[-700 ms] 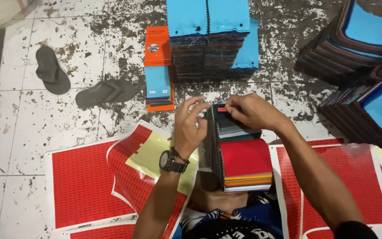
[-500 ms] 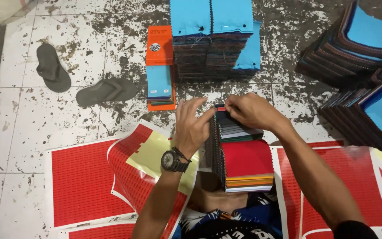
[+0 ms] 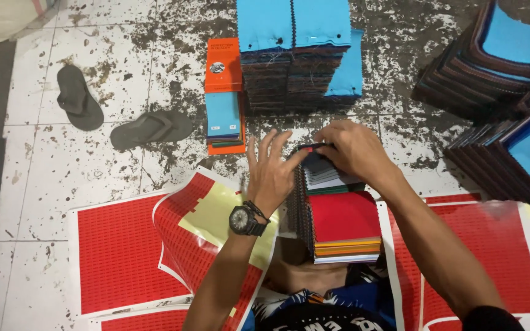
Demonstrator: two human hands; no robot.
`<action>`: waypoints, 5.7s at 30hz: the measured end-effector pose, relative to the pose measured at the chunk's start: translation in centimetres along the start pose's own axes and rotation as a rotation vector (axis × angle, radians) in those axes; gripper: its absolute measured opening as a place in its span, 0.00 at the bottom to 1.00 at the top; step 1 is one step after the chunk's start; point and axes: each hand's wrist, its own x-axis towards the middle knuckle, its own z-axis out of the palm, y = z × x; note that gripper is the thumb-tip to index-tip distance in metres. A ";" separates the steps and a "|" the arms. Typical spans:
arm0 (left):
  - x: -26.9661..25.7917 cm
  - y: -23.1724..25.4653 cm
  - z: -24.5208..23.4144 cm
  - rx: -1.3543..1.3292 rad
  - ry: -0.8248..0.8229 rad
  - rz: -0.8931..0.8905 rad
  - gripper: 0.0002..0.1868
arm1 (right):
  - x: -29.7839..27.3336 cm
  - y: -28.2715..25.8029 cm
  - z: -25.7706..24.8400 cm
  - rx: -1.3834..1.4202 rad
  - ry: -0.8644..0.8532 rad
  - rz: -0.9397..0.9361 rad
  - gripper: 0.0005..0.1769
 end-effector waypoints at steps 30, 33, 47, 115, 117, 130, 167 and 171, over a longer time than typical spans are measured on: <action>0.3 0.0 -0.6 -0.568 0.193 -0.141 0.20 | 0.0 -2.8 -4.1 0.495 -0.265 0.203 0.09; -0.9 -1.4 1.8 -0.397 0.179 -0.058 0.22 | 0.5 -2.4 -3.0 0.419 -0.286 0.224 0.11; -0.7 -1.0 2.9 0.044 0.164 0.059 0.17 | 0.1 0.1 0.1 0.013 -0.076 0.119 0.15; 0.0 -2.2 3.5 -0.445 0.191 -0.105 0.18 | 0.0 1.2 2.5 -0.158 0.219 -0.169 0.09; 0.2 -2.9 4.6 -0.614 0.328 -0.180 0.18 | -0.2 2.4 4.4 -0.247 0.359 -0.253 0.14; 1.0 -1.4 1.7 -0.721 0.367 -0.262 0.17 | -0.8 1.8 3.0 -0.166 0.294 -0.227 0.12; -0.6 -1.9 4.0 -0.422 0.383 -0.119 0.12 | 0.4 -1.6 -2.2 0.456 -0.272 0.163 0.07; -1.9 -3.0 6.4 -0.193 0.314 0.065 0.13 | 0.9 -1.8 -1.7 0.350 -0.296 0.165 0.09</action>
